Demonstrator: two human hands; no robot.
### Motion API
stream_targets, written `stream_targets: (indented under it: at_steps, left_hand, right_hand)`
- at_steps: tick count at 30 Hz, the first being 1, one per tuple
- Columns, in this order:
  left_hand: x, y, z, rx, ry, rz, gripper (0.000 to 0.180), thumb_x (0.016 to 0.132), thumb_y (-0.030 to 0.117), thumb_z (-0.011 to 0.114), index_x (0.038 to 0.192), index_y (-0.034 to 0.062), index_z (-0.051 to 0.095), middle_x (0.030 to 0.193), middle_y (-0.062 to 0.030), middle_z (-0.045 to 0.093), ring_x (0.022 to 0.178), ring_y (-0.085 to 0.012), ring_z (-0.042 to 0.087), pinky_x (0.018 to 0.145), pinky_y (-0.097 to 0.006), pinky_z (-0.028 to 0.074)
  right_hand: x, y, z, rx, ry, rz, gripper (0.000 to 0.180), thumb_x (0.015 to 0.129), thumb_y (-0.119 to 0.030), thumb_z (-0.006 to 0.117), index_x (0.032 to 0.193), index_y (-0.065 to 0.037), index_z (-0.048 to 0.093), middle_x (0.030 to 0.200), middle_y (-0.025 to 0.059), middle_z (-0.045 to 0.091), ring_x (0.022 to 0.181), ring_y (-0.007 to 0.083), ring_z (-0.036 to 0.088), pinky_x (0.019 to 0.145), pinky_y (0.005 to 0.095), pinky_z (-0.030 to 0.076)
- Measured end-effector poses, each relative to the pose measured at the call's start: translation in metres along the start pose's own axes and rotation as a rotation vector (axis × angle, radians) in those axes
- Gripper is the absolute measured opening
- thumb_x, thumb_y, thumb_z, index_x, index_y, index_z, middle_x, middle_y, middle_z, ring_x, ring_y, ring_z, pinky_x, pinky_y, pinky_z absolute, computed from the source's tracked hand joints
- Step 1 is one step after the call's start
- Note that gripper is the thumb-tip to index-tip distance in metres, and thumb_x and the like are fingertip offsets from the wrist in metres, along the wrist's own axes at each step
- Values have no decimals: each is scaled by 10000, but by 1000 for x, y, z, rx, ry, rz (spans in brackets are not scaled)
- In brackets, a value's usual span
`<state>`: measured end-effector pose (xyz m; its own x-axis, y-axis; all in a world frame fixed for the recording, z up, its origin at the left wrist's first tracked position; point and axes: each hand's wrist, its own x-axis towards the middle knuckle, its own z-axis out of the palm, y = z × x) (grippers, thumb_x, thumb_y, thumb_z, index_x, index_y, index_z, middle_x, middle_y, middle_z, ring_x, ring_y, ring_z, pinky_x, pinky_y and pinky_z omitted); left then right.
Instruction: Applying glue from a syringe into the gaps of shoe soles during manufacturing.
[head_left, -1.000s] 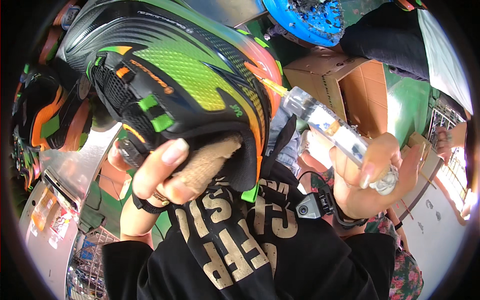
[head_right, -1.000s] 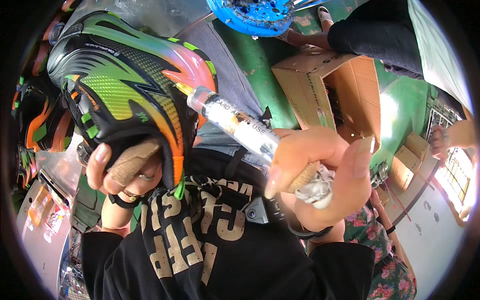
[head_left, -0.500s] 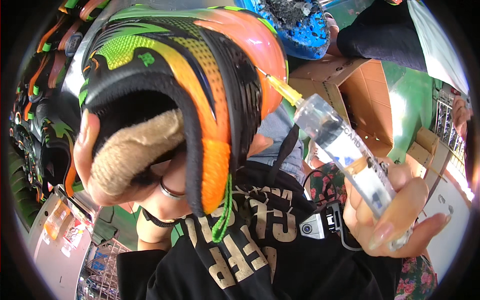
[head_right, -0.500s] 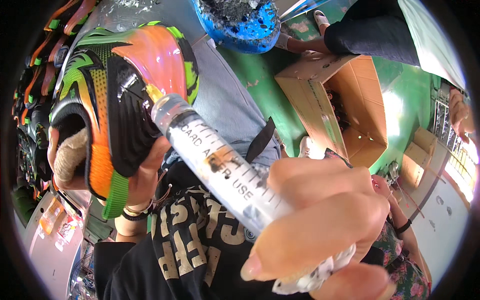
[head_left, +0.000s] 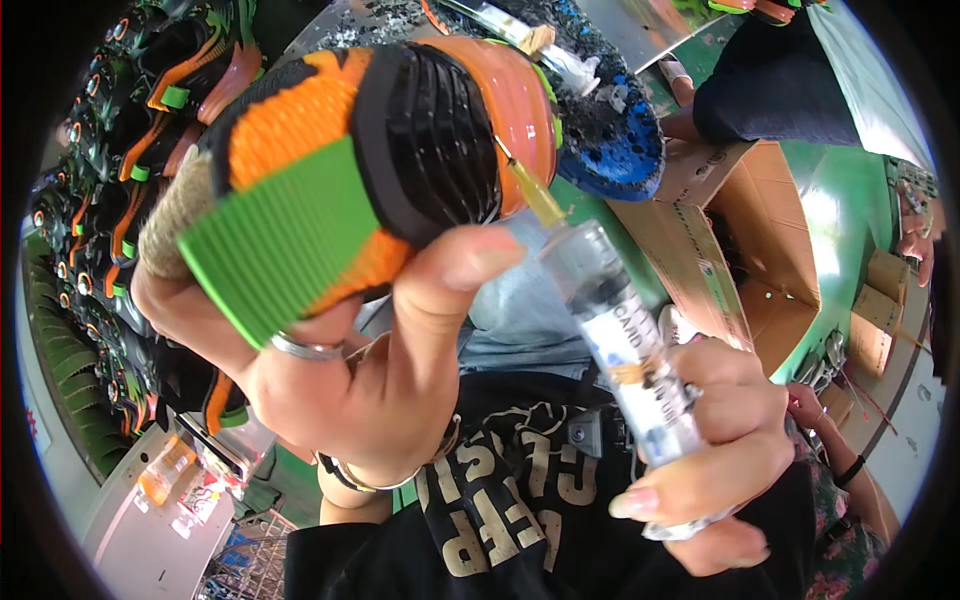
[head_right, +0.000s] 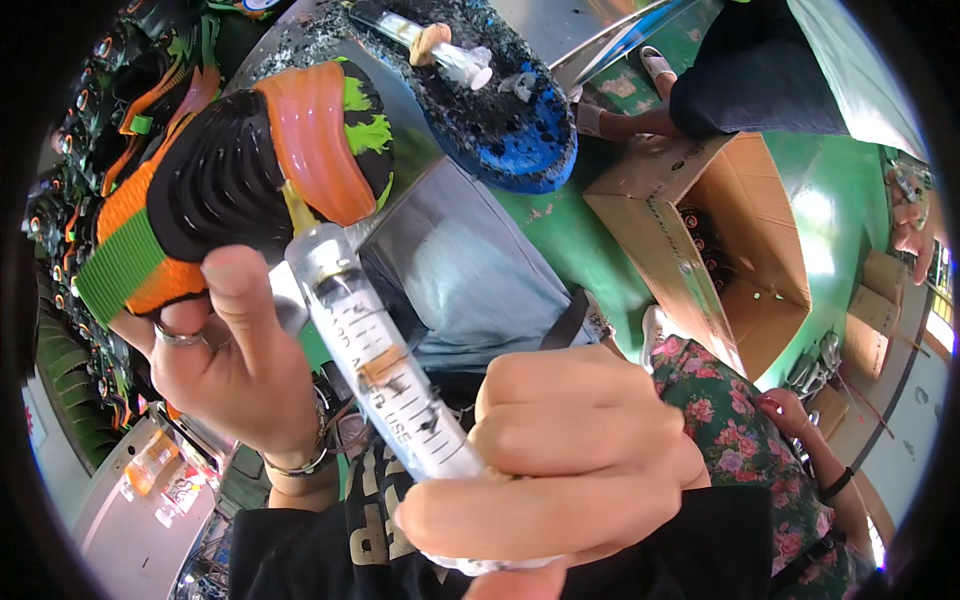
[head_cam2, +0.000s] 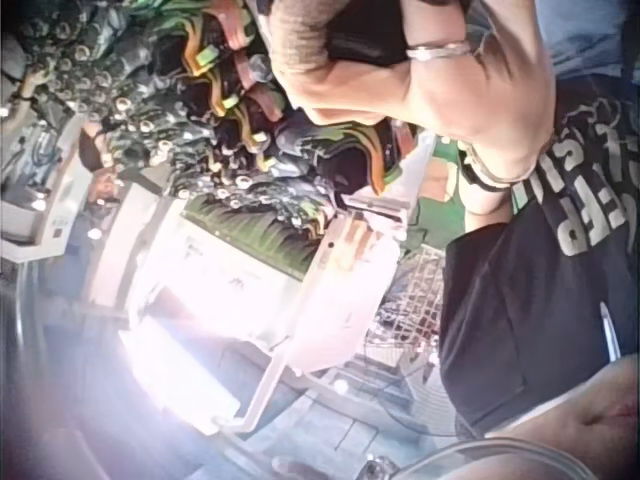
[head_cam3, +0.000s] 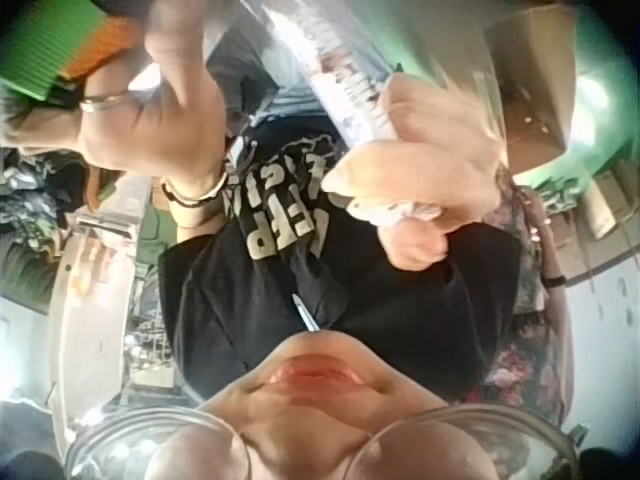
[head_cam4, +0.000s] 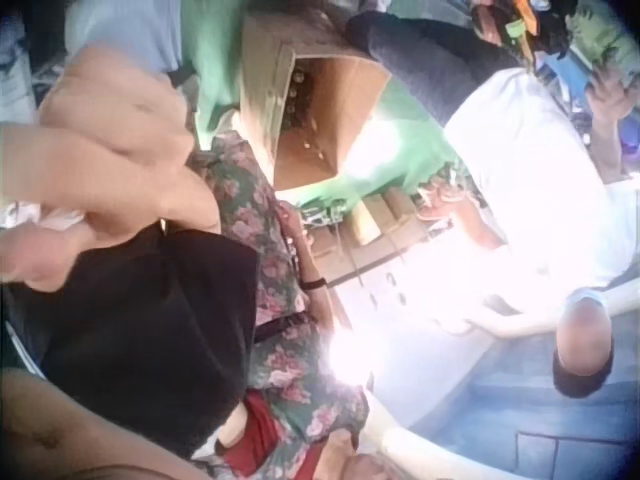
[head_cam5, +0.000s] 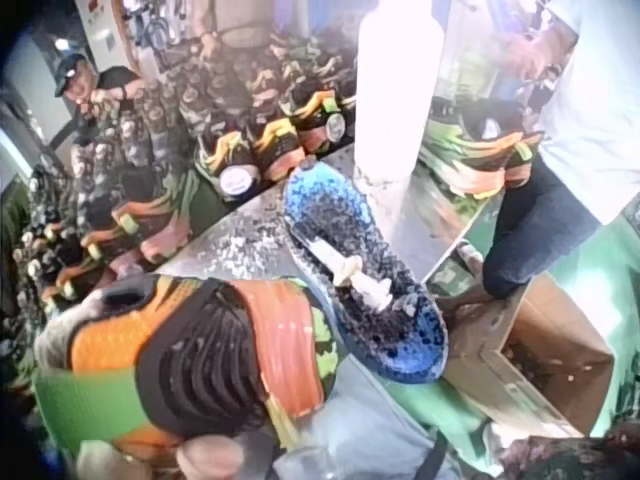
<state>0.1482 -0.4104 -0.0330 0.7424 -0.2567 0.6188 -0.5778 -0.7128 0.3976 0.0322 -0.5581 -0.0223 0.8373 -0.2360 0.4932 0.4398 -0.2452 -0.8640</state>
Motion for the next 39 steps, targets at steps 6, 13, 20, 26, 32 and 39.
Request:
stream_targets:
  at_steps: [6,13,20,26,32,39]
  left_hand:
    - [24,8,4,-80,-76,-262,450,908,238,633,561,-20,508,585,17,473,662,-87,433,910,-330,358]
    - [40,21,4,-305,41,-500,369,897,276,651,706,-35,601,674,9,529,671,-32,459,621,-171,345]
    - [44,11,4,-49,-140,-312,411,884,318,660,725,-60,647,735,-12,589,830,-97,517,894,-257,359]
    - [45,23,20,-214,-15,-297,455,877,358,660,725,-71,654,781,-78,651,1008,-134,504,1031,-338,266]
    - [55,3,-3,-63,-62,-234,433,892,338,645,684,-42,636,724,-28,611,859,-102,513,1011,-360,267]
    - [42,0,-29,-558,146,-393,293,921,245,613,746,10,594,741,7,567,699,-54,495,724,-237,403]
  right_hand:
    - [-4,25,26,-53,115,-178,475,915,-533,468,720,-162,692,486,-60,287,417,115,324,367,240,221]
    - [-1,27,29,-115,61,-291,425,905,-495,519,757,-140,702,480,-74,272,392,97,277,353,230,196]
    - [-6,43,34,-129,113,-320,394,891,-419,594,774,-52,680,494,-63,320,384,68,312,347,207,222]
    - [-8,43,35,-175,92,-291,395,893,-430,584,792,-59,679,493,-60,323,390,73,317,347,207,225]
    - [-7,34,20,-146,278,-447,597,918,-640,328,816,-114,590,654,61,531,511,131,437,478,280,370]
    - [-4,25,-5,-360,177,-322,629,945,-579,327,921,-5,582,570,51,554,448,209,475,482,322,425]
